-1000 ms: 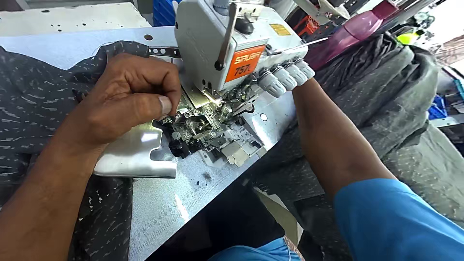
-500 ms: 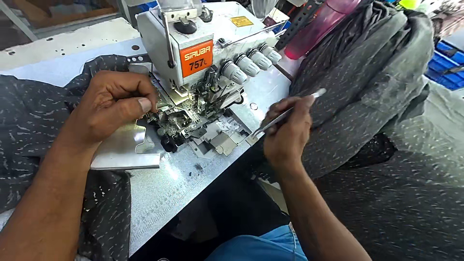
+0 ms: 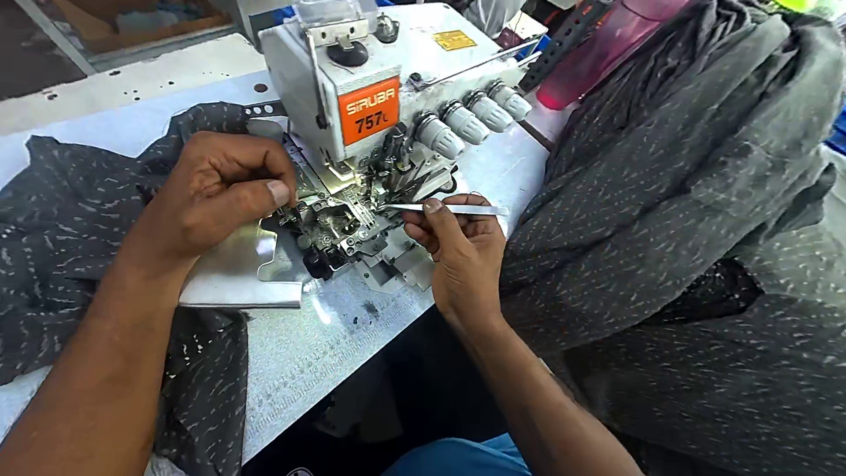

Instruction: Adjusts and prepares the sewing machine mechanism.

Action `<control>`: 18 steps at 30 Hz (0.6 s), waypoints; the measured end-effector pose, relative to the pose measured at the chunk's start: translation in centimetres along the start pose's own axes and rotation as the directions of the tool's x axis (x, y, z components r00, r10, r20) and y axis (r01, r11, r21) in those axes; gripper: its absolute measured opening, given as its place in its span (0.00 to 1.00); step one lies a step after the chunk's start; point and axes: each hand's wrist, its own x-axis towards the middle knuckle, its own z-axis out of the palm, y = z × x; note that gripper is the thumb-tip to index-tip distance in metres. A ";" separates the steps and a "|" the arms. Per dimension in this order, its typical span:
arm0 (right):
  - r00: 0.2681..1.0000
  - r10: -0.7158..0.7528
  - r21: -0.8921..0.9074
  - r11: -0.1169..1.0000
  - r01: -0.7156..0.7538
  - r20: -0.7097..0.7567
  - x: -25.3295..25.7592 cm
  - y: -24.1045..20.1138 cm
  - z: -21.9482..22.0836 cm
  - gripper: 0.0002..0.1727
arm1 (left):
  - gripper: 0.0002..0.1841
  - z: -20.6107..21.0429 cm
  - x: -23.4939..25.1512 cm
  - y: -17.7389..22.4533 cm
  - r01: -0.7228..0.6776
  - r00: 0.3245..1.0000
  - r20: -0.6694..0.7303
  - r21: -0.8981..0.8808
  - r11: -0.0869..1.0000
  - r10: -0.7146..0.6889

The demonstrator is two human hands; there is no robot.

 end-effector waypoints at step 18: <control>0.991 0.130 0.146 0.981 -0.128 -0.006 0.2 0.7 0.8 0.05 | 0.12 1.3 0.6 0.0 -0.061 0.984 0.179 0.393 0.918 -0.012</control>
